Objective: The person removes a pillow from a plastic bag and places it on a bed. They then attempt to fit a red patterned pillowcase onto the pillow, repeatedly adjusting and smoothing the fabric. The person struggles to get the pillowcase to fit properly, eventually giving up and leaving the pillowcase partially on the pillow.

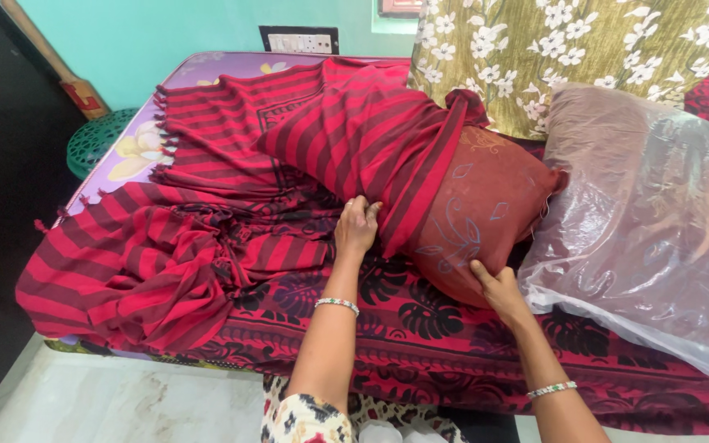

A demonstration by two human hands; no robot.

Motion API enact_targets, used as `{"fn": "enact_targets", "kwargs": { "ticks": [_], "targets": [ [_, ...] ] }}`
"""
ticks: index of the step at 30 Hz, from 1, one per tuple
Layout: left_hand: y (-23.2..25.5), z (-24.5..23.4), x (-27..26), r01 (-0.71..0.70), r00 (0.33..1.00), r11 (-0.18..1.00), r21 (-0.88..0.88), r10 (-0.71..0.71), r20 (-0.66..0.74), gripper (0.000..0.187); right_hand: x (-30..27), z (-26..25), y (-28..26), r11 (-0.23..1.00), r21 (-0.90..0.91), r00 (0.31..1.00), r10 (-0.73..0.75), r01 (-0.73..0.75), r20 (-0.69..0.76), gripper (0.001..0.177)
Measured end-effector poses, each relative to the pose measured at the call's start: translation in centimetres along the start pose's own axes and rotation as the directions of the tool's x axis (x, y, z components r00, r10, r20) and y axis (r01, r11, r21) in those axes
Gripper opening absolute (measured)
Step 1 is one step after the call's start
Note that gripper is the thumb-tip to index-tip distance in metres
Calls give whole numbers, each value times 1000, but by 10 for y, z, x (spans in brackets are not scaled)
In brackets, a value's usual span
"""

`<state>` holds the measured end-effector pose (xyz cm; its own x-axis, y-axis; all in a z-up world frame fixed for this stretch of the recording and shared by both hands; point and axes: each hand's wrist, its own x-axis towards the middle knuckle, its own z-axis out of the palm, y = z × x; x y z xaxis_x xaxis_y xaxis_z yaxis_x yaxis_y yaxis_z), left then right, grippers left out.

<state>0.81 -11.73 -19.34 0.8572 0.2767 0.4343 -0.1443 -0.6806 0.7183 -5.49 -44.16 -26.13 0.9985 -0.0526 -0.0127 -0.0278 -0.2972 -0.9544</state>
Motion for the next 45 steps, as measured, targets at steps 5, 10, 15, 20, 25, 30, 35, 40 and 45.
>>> {"fn": "enact_targets", "kwargs": {
  "ticks": [5,10,15,20,25,30,35,40,45],
  "targets": [
    [-10,-15,3,-91,984,981,172,116,-139,23,-16,-48,-15,991,74,992,-116,113,41,50],
    [-25,-38,5,18,981,986,166,14,-193,23,-21,-67,-10,995,-99,999,32,-29,32,56],
    [-11,-55,4,-78,970,996,40,85,-226,31,-30,-52,-21,932,-326,980,111,-160,-164,63],
    [19,-57,18,-249,909,965,85,263,-323,51,-60,-26,-73,778,-591,771,-507,215,-386,60],
    [44,-37,28,-159,939,948,275,231,-256,47,-43,-14,-141,600,-627,659,-730,496,-177,57],
    [34,-24,36,-115,950,913,391,216,-224,27,-23,21,-160,366,-769,558,-830,525,-14,63],
    [16,-21,45,-81,980,946,315,133,-148,23,-6,35,-142,408,-739,523,-847,537,-88,17],
    [9,-29,42,59,993,995,79,-51,-108,21,2,29,-131,353,-779,517,-855,519,-43,18],
    [6,-52,35,37,990,999,2,-36,-137,19,-16,16,-132,372,-753,500,-864,544,-66,19]
  ]
}}
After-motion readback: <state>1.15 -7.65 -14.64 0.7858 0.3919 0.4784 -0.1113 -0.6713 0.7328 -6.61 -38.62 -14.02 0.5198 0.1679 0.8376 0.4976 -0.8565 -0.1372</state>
